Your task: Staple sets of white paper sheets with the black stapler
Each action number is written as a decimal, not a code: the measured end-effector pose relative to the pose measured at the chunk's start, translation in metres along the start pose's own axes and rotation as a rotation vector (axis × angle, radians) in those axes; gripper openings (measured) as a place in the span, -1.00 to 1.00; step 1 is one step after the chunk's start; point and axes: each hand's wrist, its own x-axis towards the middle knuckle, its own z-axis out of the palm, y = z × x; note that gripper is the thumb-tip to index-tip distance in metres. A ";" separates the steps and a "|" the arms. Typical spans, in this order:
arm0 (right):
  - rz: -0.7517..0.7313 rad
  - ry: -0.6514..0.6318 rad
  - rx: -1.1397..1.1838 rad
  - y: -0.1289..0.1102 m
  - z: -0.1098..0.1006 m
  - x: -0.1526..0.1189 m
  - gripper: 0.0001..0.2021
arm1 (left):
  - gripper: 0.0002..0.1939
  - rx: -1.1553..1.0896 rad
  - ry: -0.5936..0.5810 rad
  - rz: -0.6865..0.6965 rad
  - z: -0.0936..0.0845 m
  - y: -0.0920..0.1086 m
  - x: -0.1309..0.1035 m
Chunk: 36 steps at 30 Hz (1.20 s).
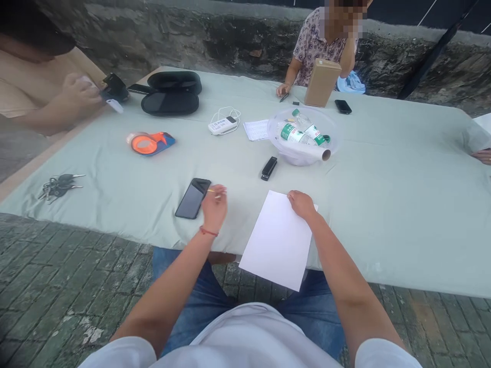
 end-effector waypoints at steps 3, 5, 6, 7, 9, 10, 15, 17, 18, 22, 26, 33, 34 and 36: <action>-0.023 0.024 0.025 0.006 0.008 -0.003 -0.71 | -0.62 0.572 0.285 0.077 -0.059 -0.009 0.008; -0.031 0.038 0.049 0.007 0.011 -0.004 -0.71 | -0.42 0.876 0.371 0.019 -0.088 -0.017 0.016; -0.033 0.045 0.061 0.007 0.012 -0.004 -0.71 | -0.34 0.988 0.360 -0.020 -0.097 -0.020 0.020; -0.036 0.052 0.069 0.007 0.012 -0.003 -0.70 | -0.29 1.062 0.334 -0.063 -0.102 -0.023 0.023; -0.039 0.066 0.076 0.008 0.013 -0.003 -0.70 | -0.21 1.128 0.239 -0.126 -0.104 -0.027 0.031; -0.041 0.070 0.075 0.009 0.014 -0.003 -0.71 | -0.19 1.138 0.196 -0.142 -0.103 -0.027 0.035; -0.045 0.069 0.071 0.011 0.013 -0.004 -0.71 | -0.29 1.151 0.153 -0.183 -0.092 -0.023 0.049; -0.044 0.060 0.070 0.010 0.012 -0.003 -0.71 | -0.32 1.150 0.154 -0.185 -0.092 -0.024 0.051; -0.042 0.054 0.068 0.010 0.011 -0.003 -0.71 | -0.33 1.151 0.153 -0.180 -0.091 -0.024 0.051; -0.018 0.035 0.056 0.007 0.009 -0.003 -0.72 | -0.34 1.165 0.154 -0.180 -0.089 -0.026 0.048; -0.014 0.020 0.053 0.006 0.006 -0.003 -0.72 | -0.22 1.148 0.159 -0.215 -0.089 -0.024 0.041; -0.023 -0.007 0.095 0.011 0.005 -0.003 -0.71 | -0.38 0.876 0.117 -0.165 -0.121 -0.037 0.021; -0.023 -0.009 0.094 0.011 0.005 -0.002 -0.71 | -0.46 0.818 0.140 -0.138 -0.126 -0.042 0.017; -0.026 -0.013 0.093 0.012 0.005 -0.002 -0.73 | -0.54 0.700 0.208 -0.099 -0.135 -0.051 0.006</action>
